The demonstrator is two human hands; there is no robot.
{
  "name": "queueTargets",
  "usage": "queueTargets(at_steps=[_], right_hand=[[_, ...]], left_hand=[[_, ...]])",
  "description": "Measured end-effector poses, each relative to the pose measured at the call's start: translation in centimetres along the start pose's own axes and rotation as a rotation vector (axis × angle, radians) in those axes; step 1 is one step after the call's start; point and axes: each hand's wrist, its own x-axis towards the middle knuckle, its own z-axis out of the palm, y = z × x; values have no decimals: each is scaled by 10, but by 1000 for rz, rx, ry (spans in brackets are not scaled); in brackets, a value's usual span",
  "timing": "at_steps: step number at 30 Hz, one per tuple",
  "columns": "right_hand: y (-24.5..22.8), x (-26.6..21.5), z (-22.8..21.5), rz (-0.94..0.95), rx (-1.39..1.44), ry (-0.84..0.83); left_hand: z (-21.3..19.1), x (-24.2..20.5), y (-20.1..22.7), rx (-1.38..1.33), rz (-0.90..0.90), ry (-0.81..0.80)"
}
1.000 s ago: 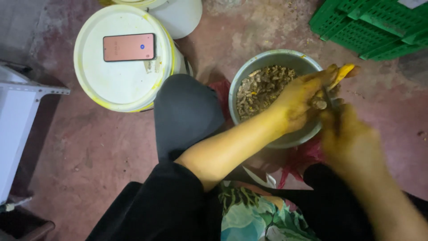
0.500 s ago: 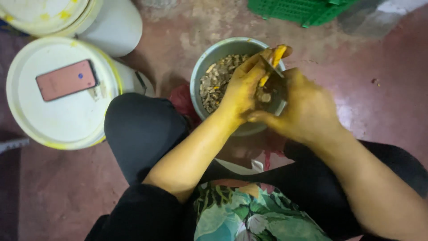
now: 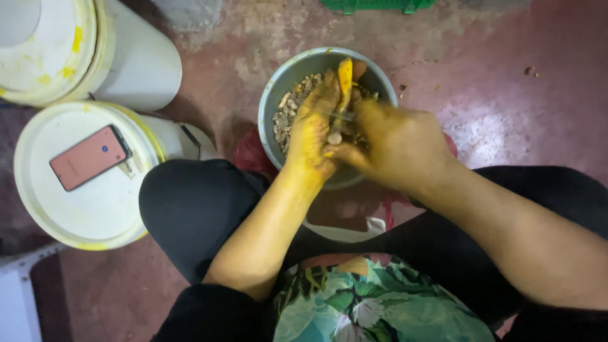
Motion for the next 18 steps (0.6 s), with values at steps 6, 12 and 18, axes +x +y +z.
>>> queueTargets(at_steps=[6,12,18], right_hand=[[3,0,-9,-160,43,167],[4,3,-17,-177,-14,246],[1,4,-19,-140,22,156]], left_hand=[[20,-8,22,326,70,-19],[23,-3,22,448,155,82],[42,-15,28,386,62,206]])
